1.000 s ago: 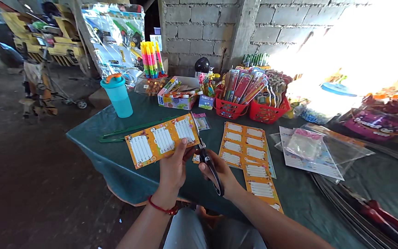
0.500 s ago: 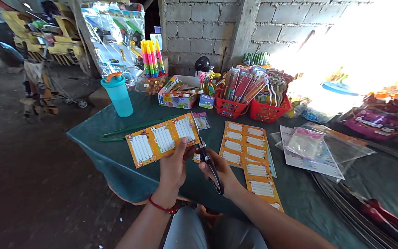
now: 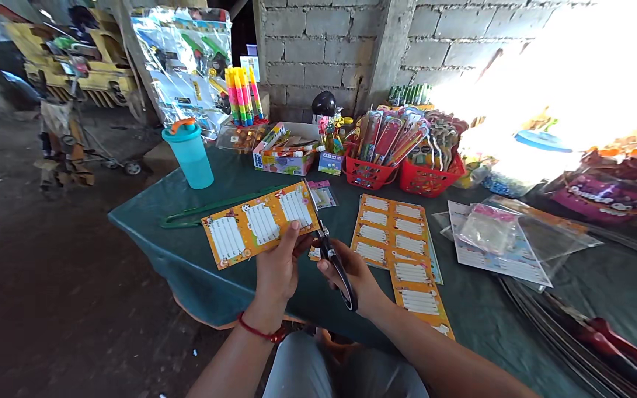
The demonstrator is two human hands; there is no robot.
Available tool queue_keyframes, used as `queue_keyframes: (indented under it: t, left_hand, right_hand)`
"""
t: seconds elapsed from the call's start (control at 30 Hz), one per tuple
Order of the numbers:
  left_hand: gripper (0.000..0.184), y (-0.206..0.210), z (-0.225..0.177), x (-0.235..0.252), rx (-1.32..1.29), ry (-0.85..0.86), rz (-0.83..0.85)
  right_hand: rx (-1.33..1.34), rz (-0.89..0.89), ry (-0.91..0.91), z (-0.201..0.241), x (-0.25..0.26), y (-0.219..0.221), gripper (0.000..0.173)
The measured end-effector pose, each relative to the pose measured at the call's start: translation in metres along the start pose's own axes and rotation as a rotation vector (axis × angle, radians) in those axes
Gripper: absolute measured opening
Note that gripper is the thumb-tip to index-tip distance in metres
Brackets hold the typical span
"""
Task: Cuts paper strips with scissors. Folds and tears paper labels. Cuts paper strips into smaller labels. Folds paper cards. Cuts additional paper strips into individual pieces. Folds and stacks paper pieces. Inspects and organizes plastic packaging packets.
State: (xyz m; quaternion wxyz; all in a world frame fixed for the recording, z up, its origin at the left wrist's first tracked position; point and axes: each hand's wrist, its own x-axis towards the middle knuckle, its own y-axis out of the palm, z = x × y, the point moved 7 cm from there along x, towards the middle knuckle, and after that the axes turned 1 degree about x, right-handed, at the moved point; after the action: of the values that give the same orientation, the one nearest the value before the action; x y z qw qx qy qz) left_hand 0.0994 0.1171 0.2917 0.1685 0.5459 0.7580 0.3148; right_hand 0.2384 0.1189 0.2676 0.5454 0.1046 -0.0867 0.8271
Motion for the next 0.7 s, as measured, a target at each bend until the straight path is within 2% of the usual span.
queue_keyframes:
  t: [0.7]
  left_hand:
    - [0.014,-0.0033,0.0011,0.0007,0.007,0.008,0.008]
  right_hand:
    - [-0.030,-0.006,0.032,-0.0009,0.0000,-0.0001,0.052]
